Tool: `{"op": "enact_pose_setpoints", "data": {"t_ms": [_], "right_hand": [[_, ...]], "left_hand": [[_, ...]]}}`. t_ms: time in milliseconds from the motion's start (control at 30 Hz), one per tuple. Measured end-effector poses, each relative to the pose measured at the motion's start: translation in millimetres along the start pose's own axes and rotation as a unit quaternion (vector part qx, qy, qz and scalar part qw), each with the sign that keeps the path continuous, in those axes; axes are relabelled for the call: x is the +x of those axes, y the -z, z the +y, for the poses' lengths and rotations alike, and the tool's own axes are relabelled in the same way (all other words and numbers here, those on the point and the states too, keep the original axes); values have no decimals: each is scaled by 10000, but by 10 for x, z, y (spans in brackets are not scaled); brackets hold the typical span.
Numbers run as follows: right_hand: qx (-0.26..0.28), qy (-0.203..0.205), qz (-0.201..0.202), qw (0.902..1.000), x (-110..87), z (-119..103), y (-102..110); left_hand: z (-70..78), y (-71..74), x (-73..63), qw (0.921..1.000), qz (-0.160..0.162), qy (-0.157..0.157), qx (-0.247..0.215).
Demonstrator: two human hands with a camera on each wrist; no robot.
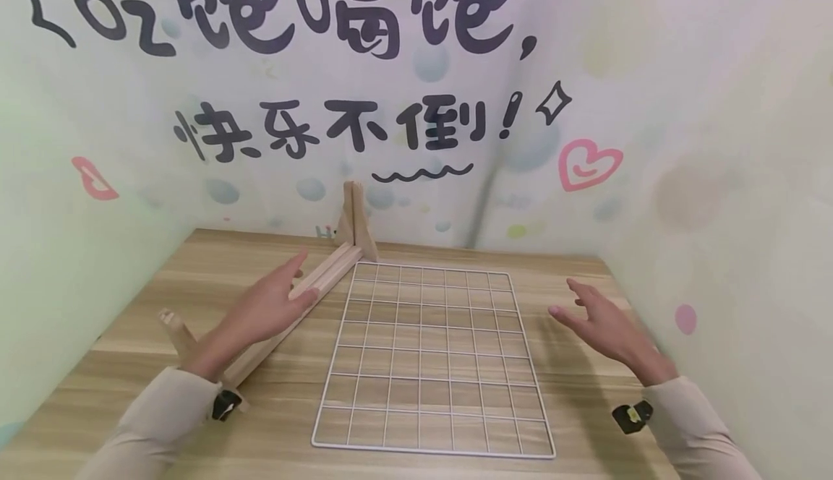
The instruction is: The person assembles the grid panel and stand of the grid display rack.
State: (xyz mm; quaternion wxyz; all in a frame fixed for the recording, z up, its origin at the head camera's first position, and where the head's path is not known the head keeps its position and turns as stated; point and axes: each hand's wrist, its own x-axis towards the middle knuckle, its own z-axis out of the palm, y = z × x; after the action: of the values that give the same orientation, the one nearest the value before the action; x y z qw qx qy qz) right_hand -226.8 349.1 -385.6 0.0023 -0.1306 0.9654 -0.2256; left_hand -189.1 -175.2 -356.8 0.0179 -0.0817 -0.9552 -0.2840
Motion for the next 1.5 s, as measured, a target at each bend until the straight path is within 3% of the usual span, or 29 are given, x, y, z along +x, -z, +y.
{"op": "enact_pose_setpoints", "data": {"t_ms": [200, 433, 633, 967, 1367, 1500], "right_hand": [[395, 56, -44, 9992, 32, -11, -75], [702, -214, -289, 9969, 47, 9, -150], [985, -457, -541, 9926, 75, 17, -204], [1645, -706, -987, 9789, 161, -32, -318], [1682, -1147, -1185, 9719, 242, -81, -471], [1732, -1334, -1268, 9675, 262, -114, -520]], "left_hand": [[-74, -105, 48, 9988, -103, -62, -471], [-122, -193, 76, 9969, -440, 259, -604], [-130, -263, 89, 9949, -494, 458, -752], [-185, -441, 183, 9801, -789, 982, -1531], [-248, -665, 251, 9759, -949, 1014, -1683], [-226, -715, 275, 9741, -1087, 1197, -1580]]}}
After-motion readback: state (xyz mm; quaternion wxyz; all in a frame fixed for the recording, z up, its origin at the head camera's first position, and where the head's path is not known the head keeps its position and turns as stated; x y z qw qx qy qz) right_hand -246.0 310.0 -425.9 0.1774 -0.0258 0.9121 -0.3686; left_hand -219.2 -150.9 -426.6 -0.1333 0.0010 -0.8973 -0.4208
